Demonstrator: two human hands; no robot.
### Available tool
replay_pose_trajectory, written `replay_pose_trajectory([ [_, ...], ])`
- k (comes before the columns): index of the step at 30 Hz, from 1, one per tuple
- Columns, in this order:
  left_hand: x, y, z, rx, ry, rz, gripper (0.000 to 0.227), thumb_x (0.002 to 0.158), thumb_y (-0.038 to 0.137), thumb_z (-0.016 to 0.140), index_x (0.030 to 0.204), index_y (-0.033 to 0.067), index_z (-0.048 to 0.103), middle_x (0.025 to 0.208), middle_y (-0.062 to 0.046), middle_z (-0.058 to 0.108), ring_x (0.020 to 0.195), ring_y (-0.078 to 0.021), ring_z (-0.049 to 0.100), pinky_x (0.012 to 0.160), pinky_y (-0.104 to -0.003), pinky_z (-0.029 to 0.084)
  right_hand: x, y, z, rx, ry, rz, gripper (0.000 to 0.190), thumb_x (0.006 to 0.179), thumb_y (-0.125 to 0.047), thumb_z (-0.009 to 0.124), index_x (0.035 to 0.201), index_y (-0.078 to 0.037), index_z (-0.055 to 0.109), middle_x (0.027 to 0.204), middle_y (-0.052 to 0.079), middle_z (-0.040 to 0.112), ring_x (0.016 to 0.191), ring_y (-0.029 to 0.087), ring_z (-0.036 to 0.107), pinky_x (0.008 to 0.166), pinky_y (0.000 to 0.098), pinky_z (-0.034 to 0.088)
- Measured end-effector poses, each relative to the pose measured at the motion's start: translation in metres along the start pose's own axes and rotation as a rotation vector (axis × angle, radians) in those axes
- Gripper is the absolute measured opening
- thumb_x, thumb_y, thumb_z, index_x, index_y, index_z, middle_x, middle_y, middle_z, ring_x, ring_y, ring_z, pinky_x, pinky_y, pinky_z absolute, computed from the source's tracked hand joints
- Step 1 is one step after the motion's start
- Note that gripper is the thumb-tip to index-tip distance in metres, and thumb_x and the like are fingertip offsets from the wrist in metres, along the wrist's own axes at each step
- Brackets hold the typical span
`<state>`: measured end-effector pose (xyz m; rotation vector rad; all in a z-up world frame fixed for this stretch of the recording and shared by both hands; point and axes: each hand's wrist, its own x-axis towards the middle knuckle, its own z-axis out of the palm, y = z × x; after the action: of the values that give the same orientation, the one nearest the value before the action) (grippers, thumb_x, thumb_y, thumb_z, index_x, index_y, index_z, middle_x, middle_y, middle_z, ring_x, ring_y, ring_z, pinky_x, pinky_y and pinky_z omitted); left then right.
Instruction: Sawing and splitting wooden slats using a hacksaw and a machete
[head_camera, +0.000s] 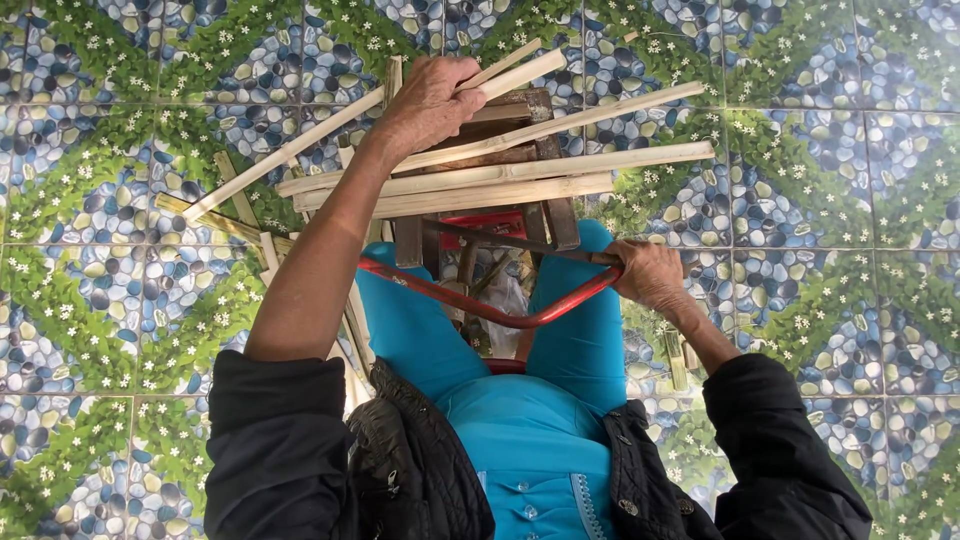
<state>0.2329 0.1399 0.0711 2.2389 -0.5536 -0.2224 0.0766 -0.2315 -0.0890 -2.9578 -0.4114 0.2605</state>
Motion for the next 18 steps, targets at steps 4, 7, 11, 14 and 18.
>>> replay_pose_trajectory([
  [4, 0.009, -0.010, 0.008, -0.052, 0.007, 0.025, 0.022, 0.102, 0.008, 0.049, 0.081, 0.0081, 0.045, 0.074, -0.008, 0.055, 0.068, -0.0199, 0.070, 0.051, -0.030, 0.060, 0.033, 0.036, 0.009, -0.116, -0.016, -0.102, 0.009, 0.084, -0.027, 0.065, 0.093, -0.024, 0.065, 0.078, -0.005, 0.070, 0.065, 0.020, 0.066, 0.053, 0.0384, 0.054],
  [7, 0.013, -0.013, 0.015, -0.029, -0.004, -0.067, 0.022, 0.101, 0.016, 0.049, 0.080, 0.0140, 0.043, 0.069, -0.004, 0.052, 0.057, -0.0185, 0.069, 0.077, -0.040, 0.053, 0.055, 0.046, 0.011, -0.107, 0.067, -0.200, 0.021, 0.095, -0.036, 0.058, 0.083, -0.019, 0.060, 0.070, -0.002, 0.067, 0.055, 0.025, 0.063, 0.043, 0.0397, 0.041],
  [11, 0.013, -0.017, 0.017, -0.018, -0.033, -0.141, 0.022, 0.098, 0.012, 0.048, 0.077, 0.0148, 0.042, 0.067, -0.002, 0.054, 0.055, -0.0150, 0.064, 0.054, -0.035, 0.042, 0.077, 0.066, 0.037, -0.122, 0.092, -0.266, 0.002, 0.087, -0.018, 0.059, 0.088, -0.017, 0.060, 0.072, -0.001, 0.062, 0.057, 0.019, 0.058, 0.043, 0.0348, 0.045],
  [14, 0.014, -0.021, 0.018, -0.013, -0.051, -0.181, 0.022, 0.098, 0.013, 0.049, 0.077, 0.0154, 0.043, 0.068, -0.001, 0.055, 0.058, -0.0160, 0.068, 0.053, -0.034, 0.043, 0.089, 0.072, 0.056, -0.152, 0.002, -0.215, 0.008, 0.088, -0.021, 0.065, 0.092, -0.018, 0.059, 0.079, 0.001, 0.062, 0.075, 0.021, 0.058, 0.064, 0.0378, 0.045],
  [18, 0.021, -0.061, 0.033, -0.156, 0.018, -0.130, 0.012, 0.092, 0.020, 0.063, 0.086, 0.0092, 0.065, 0.068, -0.010, 0.069, 0.053, -0.0178, 0.069, 0.050, -0.029, 0.053, 0.104, 0.087, 0.093, -0.196, 0.001, -0.077, 0.027, 0.079, -0.037, 0.072, 0.104, -0.030, 0.063, 0.097, -0.008, 0.068, 0.107, 0.021, 0.061, 0.095, 0.0429, 0.044],
])
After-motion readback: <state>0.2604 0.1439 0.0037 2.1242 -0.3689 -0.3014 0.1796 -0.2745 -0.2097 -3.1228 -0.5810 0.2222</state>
